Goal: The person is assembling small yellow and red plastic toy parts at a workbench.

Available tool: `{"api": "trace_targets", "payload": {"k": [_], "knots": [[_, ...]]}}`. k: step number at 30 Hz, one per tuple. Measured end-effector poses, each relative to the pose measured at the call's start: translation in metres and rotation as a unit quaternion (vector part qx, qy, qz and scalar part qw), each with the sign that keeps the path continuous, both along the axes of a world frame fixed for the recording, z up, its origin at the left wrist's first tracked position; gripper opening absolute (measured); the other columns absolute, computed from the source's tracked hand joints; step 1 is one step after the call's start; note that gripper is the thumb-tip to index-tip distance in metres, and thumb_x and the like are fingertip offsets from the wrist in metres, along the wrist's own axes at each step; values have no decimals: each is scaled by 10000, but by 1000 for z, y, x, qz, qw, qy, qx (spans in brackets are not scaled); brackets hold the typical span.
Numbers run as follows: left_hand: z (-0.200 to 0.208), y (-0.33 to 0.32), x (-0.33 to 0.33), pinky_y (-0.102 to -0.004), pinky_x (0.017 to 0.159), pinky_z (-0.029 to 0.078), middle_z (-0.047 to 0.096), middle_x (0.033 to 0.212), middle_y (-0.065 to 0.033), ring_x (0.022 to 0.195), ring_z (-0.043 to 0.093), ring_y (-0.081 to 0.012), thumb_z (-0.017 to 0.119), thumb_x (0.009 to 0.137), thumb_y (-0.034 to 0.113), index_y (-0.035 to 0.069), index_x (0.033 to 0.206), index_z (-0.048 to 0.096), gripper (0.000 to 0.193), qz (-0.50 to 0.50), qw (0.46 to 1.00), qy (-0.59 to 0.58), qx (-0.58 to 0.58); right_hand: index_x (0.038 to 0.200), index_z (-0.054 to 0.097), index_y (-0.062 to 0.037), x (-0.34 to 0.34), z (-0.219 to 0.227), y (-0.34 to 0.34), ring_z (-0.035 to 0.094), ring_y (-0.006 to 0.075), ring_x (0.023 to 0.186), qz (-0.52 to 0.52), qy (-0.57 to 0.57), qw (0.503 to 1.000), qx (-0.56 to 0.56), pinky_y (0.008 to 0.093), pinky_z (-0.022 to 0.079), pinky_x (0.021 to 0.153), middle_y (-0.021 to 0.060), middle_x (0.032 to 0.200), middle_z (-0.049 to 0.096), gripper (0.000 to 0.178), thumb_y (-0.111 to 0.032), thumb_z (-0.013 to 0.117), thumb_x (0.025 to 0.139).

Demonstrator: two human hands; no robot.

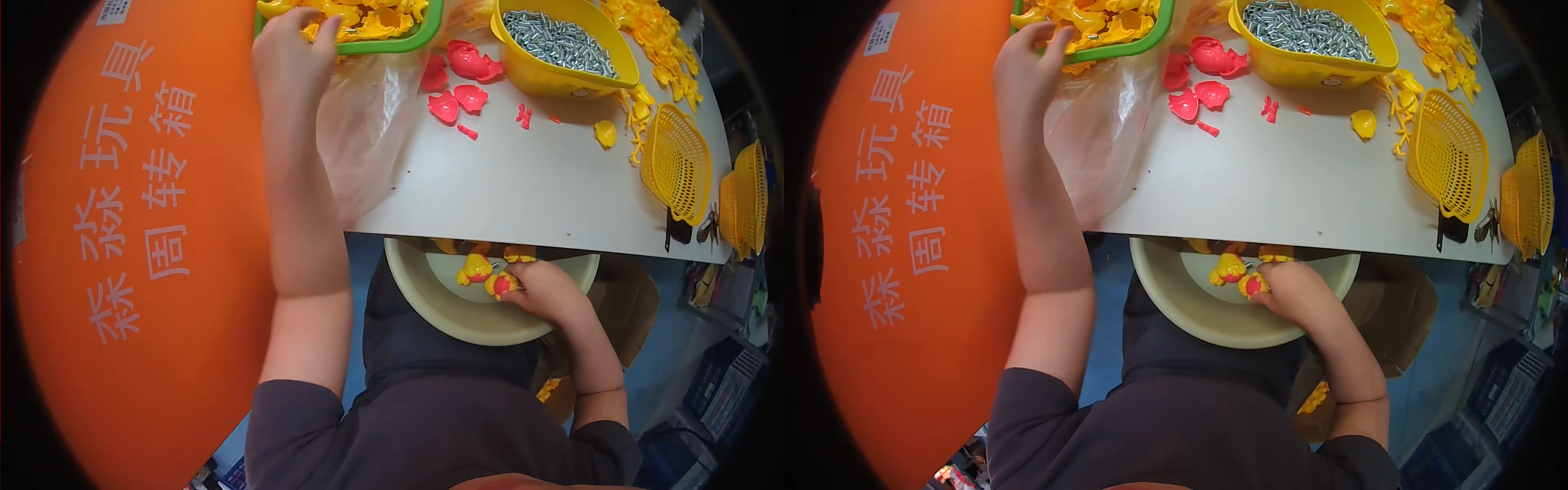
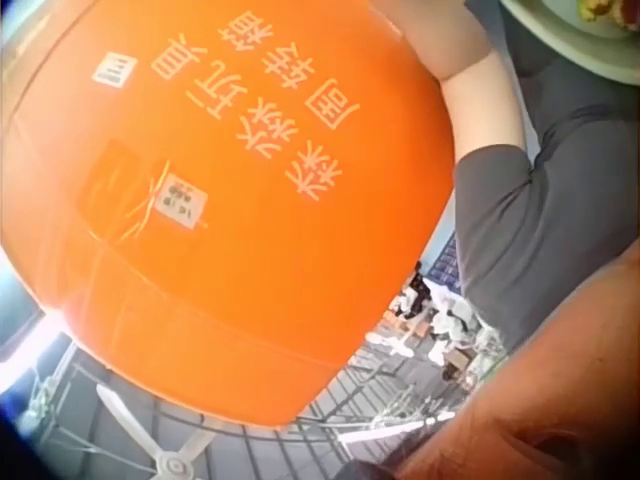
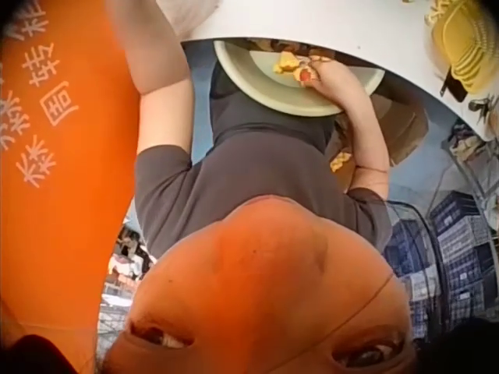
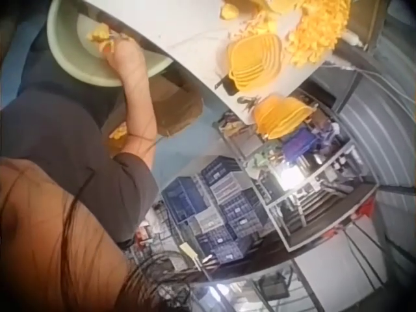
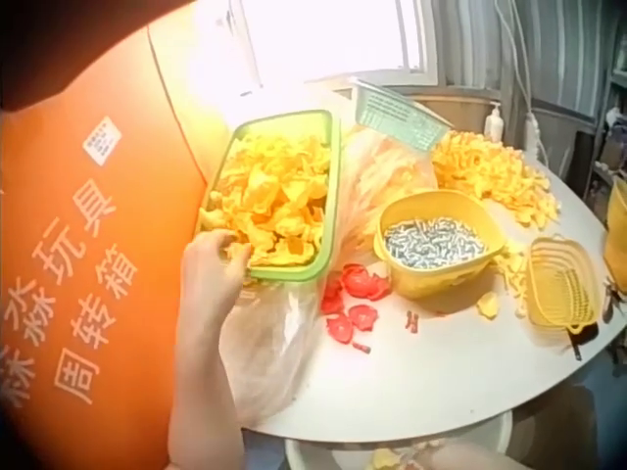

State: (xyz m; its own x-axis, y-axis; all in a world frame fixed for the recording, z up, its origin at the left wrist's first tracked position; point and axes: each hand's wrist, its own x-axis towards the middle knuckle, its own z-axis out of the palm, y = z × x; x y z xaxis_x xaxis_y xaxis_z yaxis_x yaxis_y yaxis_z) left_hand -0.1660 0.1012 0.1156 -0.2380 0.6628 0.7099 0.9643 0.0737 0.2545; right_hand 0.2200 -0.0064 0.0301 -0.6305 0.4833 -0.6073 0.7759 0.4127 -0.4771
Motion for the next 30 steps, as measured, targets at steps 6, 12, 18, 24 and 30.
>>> {"api": "trace_targets", "payload": {"k": [6, 12, 18, 24, 30], "knots": [[0, 41, -31, -427, 791, 533, 723, 897, -153, 843, 686, -346, 690, 861, 289, 50, 968, 739, 267, 56, 945, 39, -321, 1162, 643, 19, 18, 23, 17, 691, 336, 880, -62, 176, 982, -14, 377, 547, 794, 202, 969, 701, 464, -223, 797, 796], [7, -8, 7, -389, 771, 535, 725, 856, -139, 829, 694, -307, 671, 868, 229, 28, 964, 727, 230, 54, 994, -93, -22, 1065, 674, 46, 14, 49, 55, 671, 133, 795, -211, 277, 937, 3, 277, 541, 746, 79, 864, 709, 227, -74, 713, 876], [-28, -87, 145, -405, 687, 471, 587, 751, -121, 750, 574, -306, 672, 700, 31, 34, 760, 597, 96, -199, 970, -46, -131, 995, 695, 39, -47, 30, 124, 671, 173, 724, -193, 319, 902, 218, 283, 527, 688, 128, 846, 712, 201, -125, 706, 880], [-86, -101, 181, -382, 657, 439, 510, 825, -107, 814, 502, -265, 699, 657, 54, 19, 784, 581, 176, -176, 963, 23, -203, 991, 708, 26, -107, 12, 166, 692, 285, 752, -178, 310, 853, 381, 367, 535, 709, 178, 830, 704, 261, -188, 737, 845], [-71, -117, 168, -415, 873, 470, 552, 1094, -160, 1028, 531, -342, 808, 678, 135, -22, 1094, 630, 479, -238, 947, -80, -200, 943, 711, 32, -116, -4, 180, 701, 320, 776, -138, 239, 893, 355, 387, 541, 725, 185, 836, 710, 270, -202, 753, 814]]}}
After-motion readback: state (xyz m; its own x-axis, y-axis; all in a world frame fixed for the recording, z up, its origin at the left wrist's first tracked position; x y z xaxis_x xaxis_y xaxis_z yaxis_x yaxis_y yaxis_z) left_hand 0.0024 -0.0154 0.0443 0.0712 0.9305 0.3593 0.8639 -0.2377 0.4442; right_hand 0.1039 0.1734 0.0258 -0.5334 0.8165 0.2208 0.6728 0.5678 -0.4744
